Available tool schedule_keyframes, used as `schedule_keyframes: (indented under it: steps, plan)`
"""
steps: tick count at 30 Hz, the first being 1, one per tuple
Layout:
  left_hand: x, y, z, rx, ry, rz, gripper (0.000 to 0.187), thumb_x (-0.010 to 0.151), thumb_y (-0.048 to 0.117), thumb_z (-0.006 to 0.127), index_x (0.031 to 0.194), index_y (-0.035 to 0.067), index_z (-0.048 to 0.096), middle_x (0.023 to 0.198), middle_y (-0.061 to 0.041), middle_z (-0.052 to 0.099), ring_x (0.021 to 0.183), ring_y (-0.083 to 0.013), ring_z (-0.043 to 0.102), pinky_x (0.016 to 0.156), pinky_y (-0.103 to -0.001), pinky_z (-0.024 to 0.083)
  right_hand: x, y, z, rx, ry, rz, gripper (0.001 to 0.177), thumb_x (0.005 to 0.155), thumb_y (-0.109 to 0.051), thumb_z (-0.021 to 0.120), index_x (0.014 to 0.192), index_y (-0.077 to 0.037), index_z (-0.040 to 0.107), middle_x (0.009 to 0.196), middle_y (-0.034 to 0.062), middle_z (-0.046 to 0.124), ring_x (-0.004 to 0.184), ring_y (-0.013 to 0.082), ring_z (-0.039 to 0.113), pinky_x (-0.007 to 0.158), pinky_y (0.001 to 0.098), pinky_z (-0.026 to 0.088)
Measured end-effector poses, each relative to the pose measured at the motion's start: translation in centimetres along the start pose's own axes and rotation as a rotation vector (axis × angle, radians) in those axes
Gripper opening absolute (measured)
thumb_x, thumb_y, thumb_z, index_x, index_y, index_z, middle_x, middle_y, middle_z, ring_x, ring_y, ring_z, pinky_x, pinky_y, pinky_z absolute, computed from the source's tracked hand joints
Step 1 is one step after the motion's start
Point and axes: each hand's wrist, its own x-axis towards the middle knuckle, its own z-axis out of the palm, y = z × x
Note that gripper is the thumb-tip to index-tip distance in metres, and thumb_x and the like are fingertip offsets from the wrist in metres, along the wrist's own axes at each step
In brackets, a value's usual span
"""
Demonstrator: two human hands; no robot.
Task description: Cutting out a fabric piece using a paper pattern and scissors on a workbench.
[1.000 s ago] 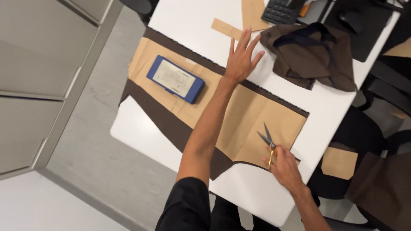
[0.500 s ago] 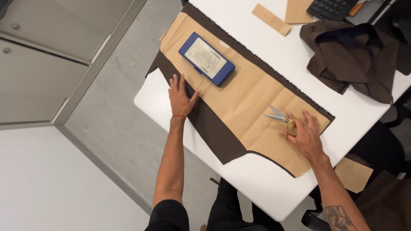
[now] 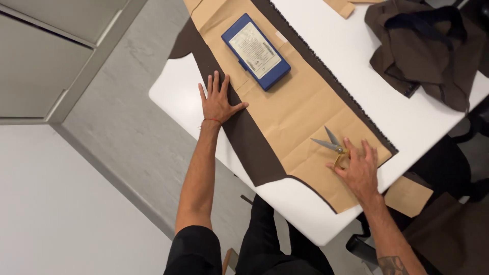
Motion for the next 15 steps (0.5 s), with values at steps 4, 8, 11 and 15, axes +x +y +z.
schedule_keyframes:
  steps: [4,8,11,15]
  plan:
    - [-1.0,2.7,-2.9,0.036,-0.042,0.01,0.125,0.057,0.089,0.07,0.156,0.019,0.036,0.165,-0.014,0.023,0.153,-0.0343,0.016,0.12,-0.064,0.0,-4.2,-1.2,-0.2,-0.004,0.009,0.052,0.099,0.068,-0.057,0.083,0.146,-0.006,0.052,0.131,0.0326,0.058,0.138,0.046,0.043,0.117,0.0626,0.03]
    - [1.2,3.1,-3.6,-0.032,-0.106,-0.023,0.079,0.08,0.06,0.07,0.147,0.021,0.052,0.161,-0.006,0.038,0.153,-0.0279,0.031,0.127,-0.063,0.009,-7.5,-2.4,-0.1,0.016,-0.049,0.165,0.1,0.069,-0.054,0.084,0.148,-0.005,0.049,0.101,0.0168,0.065,0.14,0.0447,0.043,0.12,0.0645,0.029]
    - [6.4,2.0,-0.7,-0.167,0.071,0.047,0.052,0.098,0.038,0.063,0.146,0.021,0.055,0.161,-0.005,0.041,0.153,-0.0296,0.035,0.128,-0.058,0.024,-9.2,-3.1,0.1,0.023,-0.032,0.204,0.1,0.067,-0.053,0.084,0.147,-0.005,0.049,0.096,0.0158,0.066,0.139,0.0452,0.043,0.119,0.0649,0.029]
    - [12.4,2.3,1.0,-0.166,0.019,0.098,0.055,0.101,0.022,0.056,0.154,0.027,0.044,0.165,-0.005,0.03,0.152,-0.0351,0.023,0.12,-0.064,0.022,-10.8,-4.1,0.0,0.004,-0.065,0.269,0.101,0.065,-0.055,0.085,0.145,-0.003,0.051,0.094,0.0171,0.066,0.14,0.0443,0.043,0.12,0.0637,0.03]
